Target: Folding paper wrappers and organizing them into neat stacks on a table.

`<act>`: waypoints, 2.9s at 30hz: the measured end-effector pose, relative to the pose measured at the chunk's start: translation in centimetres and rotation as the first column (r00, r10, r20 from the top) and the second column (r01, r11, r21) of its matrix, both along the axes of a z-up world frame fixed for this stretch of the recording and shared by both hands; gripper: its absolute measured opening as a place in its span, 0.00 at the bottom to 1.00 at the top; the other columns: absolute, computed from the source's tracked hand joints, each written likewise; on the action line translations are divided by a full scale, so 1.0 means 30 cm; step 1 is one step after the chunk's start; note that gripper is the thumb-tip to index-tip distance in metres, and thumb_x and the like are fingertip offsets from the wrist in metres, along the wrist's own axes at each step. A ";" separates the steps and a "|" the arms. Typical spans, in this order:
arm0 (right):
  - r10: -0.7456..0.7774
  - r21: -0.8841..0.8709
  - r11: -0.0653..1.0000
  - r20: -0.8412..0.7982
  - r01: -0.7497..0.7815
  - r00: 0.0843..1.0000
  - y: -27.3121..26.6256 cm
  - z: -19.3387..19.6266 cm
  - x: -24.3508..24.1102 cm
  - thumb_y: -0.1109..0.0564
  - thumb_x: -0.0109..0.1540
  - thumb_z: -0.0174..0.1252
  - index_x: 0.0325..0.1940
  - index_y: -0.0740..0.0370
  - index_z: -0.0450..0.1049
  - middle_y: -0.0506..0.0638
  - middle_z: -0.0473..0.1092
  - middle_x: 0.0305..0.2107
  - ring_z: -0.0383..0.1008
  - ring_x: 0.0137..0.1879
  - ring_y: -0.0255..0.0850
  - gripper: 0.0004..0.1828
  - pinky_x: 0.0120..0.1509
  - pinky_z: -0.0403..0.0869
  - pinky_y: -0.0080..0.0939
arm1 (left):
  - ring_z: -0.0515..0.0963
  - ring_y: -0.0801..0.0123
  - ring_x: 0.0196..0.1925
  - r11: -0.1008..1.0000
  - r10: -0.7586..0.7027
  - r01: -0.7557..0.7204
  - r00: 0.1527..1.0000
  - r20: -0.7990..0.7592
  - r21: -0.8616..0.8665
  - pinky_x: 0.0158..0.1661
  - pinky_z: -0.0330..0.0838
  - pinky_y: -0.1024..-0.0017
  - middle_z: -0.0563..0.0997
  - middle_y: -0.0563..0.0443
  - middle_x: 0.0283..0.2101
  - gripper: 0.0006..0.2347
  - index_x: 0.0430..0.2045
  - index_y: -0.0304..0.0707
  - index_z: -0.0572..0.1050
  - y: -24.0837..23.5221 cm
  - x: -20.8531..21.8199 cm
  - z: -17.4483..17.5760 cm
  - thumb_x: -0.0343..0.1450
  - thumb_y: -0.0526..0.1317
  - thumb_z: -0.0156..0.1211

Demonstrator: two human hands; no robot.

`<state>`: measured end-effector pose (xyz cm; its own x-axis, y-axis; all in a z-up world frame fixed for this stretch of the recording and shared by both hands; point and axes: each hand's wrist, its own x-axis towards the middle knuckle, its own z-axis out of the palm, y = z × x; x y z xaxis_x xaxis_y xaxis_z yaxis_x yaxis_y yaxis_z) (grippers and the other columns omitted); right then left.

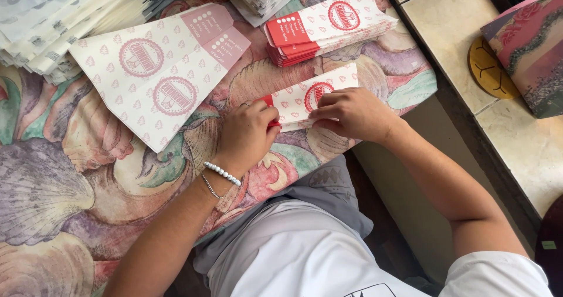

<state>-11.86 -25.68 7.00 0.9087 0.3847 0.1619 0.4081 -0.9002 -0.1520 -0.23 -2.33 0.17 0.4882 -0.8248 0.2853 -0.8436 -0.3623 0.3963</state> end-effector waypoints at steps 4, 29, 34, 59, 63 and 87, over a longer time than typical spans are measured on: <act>0.031 -0.021 0.999 0.026 -0.030 0.999 -0.014 -0.055 0.011 0.53 0.64 0.63 0.38 0.53 0.82 0.46 0.76 0.28 0.81 0.38 0.42 0.04 0.43 0.78 0.40 | 0.81 0.61 0.37 1.000 -0.021 0.021 1.000 0.004 0.020 0.39 0.76 0.64 0.76 0.56 0.29 0.03 0.28 0.52 0.79 0.011 0.013 0.009 0.65 0.41 0.66; 0.083 0.123 0.990 -0.159 -0.063 0.984 -0.017 -0.033 0.120 0.50 0.47 0.72 0.27 0.55 0.81 0.66 0.69 0.58 0.68 0.67 0.66 0.11 0.69 0.65 0.65 | 0.79 0.42 0.42 0.953 -0.109 0.116 0.993 -0.041 0.278 0.41 0.74 0.53 0.71 0.36 0.44 0.25 0.44 0.33 0.69 -0.086 0.020 0.128 0.55 0.39 0.72; 0.081 0.115 0.991 -0.141 -0.065 0.987 -0.026 -0.043 0.132 0.49 0.48 0.72 0.29 0.56 0.77 0.59 0.73 0.50 0.75 0.57 0.58 0.14 0.66 0.69 0.60 | 0.79 0.46 0.43 0.938 -0.097 0.078 0.994 0.039 0.338 0.43 0.69 0.54 0.73 0.39 0.42 0.39 0.60 0.28 0.59 -0.103 0.039 0.115 0.54 0.43 0.71; -0.594 0.930 0.362 0.180 0.061 0.784 0.220 -0.192 0.013 0.58 0.74 0.40 0.76 0.64 0.50 0.61 0.59 0.66 0.58 0.72 0.50 0.26 0.78 0.58 0.56 | 0.84 0.60 0.44 0.514 -0.001 -0.422 0.870 -0.492 -0.747 0.48 0.79 0.65 0.81 0.48 0.42 0.27 0.47 0.37 0.74 -0.308 -0.180 0.221 0.59 0.53 0.75; -0.600 0.936 0.350 0.252 -0.034 0.759 0.169 -0.278 0.026 0.64 0.72 0.40 0.77 0.68 0.51 0.62 0.62 0.65 0.60 0.73 0.50 0.27 0.78 0.55 0.64 | 0.75 0.62 0.21 0.464 0.025 -0.374 0.912 -0.410 -0.803 0.28 0.70 0.69 0.71 0.49 0.20 0.21 0.27 0.35 0.74 -0.299 -0.181 0.281 0.56 0.49 0.81; -0.438 0.975 0.181 0.200 -0.132 0.876 0.083 -0.366 0.054 0.62 0.55 0.55 0.56 0.76 0.71 0.62 0.72 0.41 0.71 0.50 0.48 0.25 0.65 0.66 0.61 | 0.85 0.51 0.26 0.568 0.048 -0.395 0.892 -0.449 -0.722 0.33 0.79 0.62 0.80 0.44 0.18 0.08 0.23 0.36 0.81 -0.268 -0.119 0.092 0.63 0.38 0.77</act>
